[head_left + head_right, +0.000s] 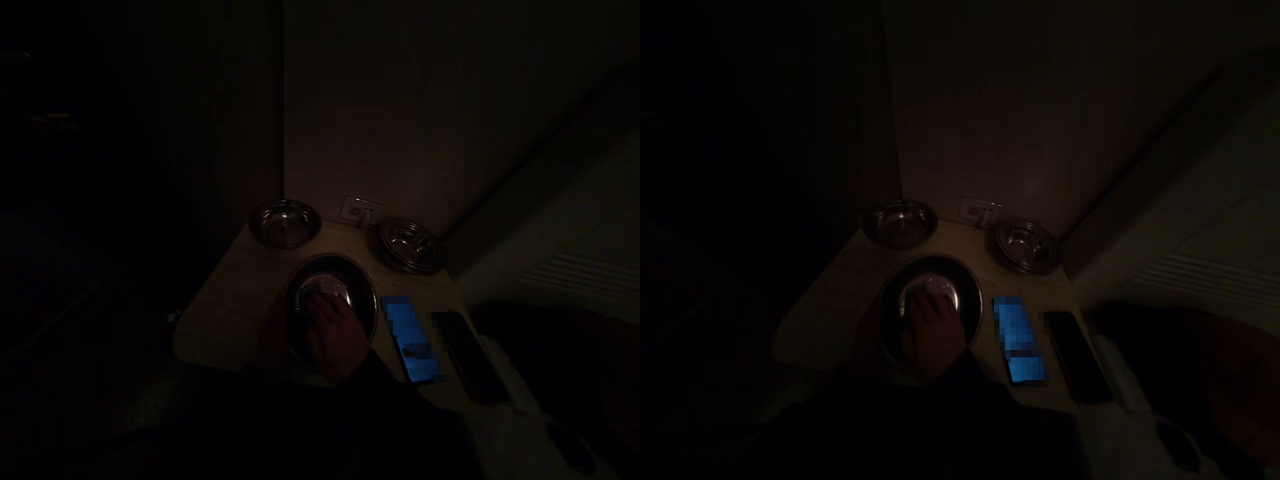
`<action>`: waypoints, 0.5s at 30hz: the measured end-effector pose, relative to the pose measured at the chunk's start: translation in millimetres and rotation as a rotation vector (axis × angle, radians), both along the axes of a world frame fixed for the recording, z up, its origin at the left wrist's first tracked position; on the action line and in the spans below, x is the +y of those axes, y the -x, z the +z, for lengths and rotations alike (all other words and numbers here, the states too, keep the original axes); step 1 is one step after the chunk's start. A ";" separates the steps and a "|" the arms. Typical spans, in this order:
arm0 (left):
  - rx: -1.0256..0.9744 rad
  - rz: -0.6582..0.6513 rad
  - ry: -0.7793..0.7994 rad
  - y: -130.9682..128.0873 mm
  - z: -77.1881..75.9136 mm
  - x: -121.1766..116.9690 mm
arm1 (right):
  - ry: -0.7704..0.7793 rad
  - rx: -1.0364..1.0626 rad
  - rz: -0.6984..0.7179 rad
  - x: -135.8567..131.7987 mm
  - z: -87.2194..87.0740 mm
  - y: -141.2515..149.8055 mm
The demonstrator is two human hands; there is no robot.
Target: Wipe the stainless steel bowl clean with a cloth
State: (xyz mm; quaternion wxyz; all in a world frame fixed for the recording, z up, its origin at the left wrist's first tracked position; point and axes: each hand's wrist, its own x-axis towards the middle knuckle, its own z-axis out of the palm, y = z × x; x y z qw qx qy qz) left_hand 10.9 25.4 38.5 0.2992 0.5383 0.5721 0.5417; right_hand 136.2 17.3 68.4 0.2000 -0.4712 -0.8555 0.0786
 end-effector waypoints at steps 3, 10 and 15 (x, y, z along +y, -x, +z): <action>-0.011 0.004 0.010 -1.9 -1.9 -3.7 | 0.043 -0.004 0.034 -17.1 -1.5 -5.4; -0.021 0.000 0.000 -0.9 1.7 -5.5 | 0.041 -0.028 0.035 -22.9 -4.5 -7.7; -0.015 -0.013 -0.016 -1.8 4.3 -0.9 | -0.036 -0.014 -0.045 6.0 -3.2 -0.8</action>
